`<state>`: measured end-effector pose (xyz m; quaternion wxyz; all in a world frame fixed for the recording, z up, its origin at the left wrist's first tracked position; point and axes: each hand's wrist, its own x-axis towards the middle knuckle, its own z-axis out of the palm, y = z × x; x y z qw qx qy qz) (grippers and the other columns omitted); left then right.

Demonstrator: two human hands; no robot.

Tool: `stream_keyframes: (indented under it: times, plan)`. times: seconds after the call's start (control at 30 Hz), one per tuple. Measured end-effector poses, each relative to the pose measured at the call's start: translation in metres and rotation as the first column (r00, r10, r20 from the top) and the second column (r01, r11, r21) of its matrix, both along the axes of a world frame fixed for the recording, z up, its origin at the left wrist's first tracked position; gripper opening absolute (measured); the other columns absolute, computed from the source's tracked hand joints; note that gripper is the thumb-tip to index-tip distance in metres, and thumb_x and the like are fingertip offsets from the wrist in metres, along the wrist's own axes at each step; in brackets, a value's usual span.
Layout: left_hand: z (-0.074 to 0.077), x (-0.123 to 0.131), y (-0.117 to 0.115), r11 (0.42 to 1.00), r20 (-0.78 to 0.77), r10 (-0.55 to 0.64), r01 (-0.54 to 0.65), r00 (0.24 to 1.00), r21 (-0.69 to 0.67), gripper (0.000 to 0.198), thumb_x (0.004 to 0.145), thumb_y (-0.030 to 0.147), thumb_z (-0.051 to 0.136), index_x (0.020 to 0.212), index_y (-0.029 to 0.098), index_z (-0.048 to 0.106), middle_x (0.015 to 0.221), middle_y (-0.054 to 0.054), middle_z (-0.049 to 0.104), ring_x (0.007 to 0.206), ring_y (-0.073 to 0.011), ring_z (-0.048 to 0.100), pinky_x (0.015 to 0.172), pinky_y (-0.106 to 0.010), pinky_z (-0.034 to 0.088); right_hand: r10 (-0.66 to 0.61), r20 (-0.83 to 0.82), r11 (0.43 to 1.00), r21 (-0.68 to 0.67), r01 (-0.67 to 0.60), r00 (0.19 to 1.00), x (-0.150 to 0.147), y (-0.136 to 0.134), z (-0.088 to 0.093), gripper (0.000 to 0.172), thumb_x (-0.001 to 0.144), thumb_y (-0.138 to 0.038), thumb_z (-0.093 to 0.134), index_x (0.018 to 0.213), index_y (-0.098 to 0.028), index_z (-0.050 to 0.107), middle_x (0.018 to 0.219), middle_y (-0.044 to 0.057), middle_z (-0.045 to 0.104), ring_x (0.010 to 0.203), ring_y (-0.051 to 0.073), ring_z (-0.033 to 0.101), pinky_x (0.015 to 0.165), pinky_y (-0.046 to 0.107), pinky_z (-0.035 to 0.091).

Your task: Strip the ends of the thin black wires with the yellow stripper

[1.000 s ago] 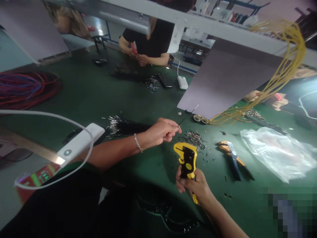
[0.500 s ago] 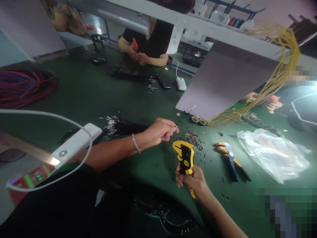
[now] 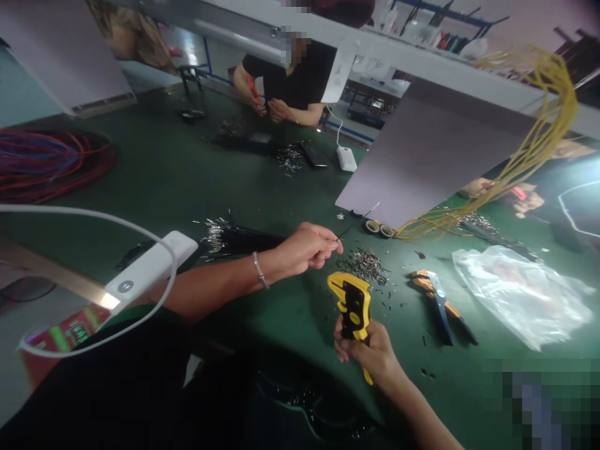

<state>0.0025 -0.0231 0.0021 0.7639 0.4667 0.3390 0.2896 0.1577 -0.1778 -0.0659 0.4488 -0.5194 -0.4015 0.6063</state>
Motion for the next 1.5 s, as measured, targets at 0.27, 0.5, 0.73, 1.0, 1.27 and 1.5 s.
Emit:
stream_keyframes:
  times: [0.27,0.5,0.73,1.0,1.27,1.5]
  plan:
    - [-0.003,-0.001,0.003,0.999,0.021,0.034,-0.034,0.999,-0.001,0.022,0.082,0.001,0.054,0.064,0.008,0.063,0.041,0.005,0.035,0.038,-0.0025,0.025,0.043,-0.023,0.014,0.017,0.022,1.0,-0.019,-0.016,1.0,-0.002,0.003,0.008,0.016,0.062,-0.021,0.066,0.075,-0.016,0.059,0.061,-0.003,0.054,0.043,0.01,0.049,0.044,0.027,0.045]
    - [-0.001,0.0,-0.002,1.0,0.003,0.018,-0.018,1.0,-0.002,0.023,0.082,0.002,0.054,0.062,0.009,0.063,0.041,0.005,0.034,0.038,-0.0025,0.024,0.043,-0.023,0.014,-0.049,0.188,0.999,0.027,0.045,0.981,0.004,0.009,0.007,0.015,0.058,-0.019,0.065,0.072,-0.016,0.059,0.057,-0.003,0.055,0.043,0.011,0.05,0.043,0.025,0.041]
    - [0.0,0.0,0.0,1.0,0.021,0.021,-0.021,1.0,0.007,0.024,0.082,0.001,0.054,0.061,0.009,0.064,0.041,0.005,0.034,0.038,-0.0021,0.024,0.043,-0.024,0.013,-0.027,0.099,1.0,0.012,0.026,0.995,0.001,0.004,0.007,0.015,0.061,-0.021,0.064,0.075,-0.016,0.059,0.059,-0.003,0.055,0.043,0.012,0.051,0.044,0.027,0.044]
    - [0.002,-0.002,0.002,0.999,0.012,0.044,-0.044,0.999,-0.019,0.026,0.082,-0.001,0.052,0.06,0.009,0.063,0.04,0.004,0.034,0.037,-0.0018,0.023,0.042,-0.023,0.013,0.057,0.025,0.998,-0.019,-0.057,0.998,0.001,0.001,0.007,0.014,0.062,-0.018,0.065,0.075,-0.016,0.059,0.06,-0.002,0.056,0.043,0.011,0.051,0.044,0.026,0.044]
    - [0.001,-0.001,-0.002,0.999,-0.003,0.043,-0.043,0.999,-0.016,0.025,0.081,-0.002,0.052,0.062,0.008,0.063,0.04,0.005,0.035,0.038,-0.002,0.024,0.042,-0.022,0.015,-0.029,0.031,0.999,-0.012,0.029,0.999,0.004,0.009,0.004,0.018,0.058,-0.017,0.067,0.075,-0.015,0.061,0.059,-0.003,0.056,0.042,0.011,0.051,0.044,0.026,0.045]
    - [0.003,0.0,-0.002,0.999,-0.005,0.043,-0.043,0.999,0.004,0.024,0.083,0.001,0.054,0.061,0.009,0.062,0.04,0.006,0.034,0.037,-0.0016,0.025,0.042,-0.022,0.015,-0.034,0.01,0.999,-0.032,0.034,0.999,0.001,0.002,0.006,0.017,0.059,-0.018,0.066,0.074,-0.015,0.06,0.06,-0.002,0.057,0.041,0.011,0.051,0.043,0.027,0.045]
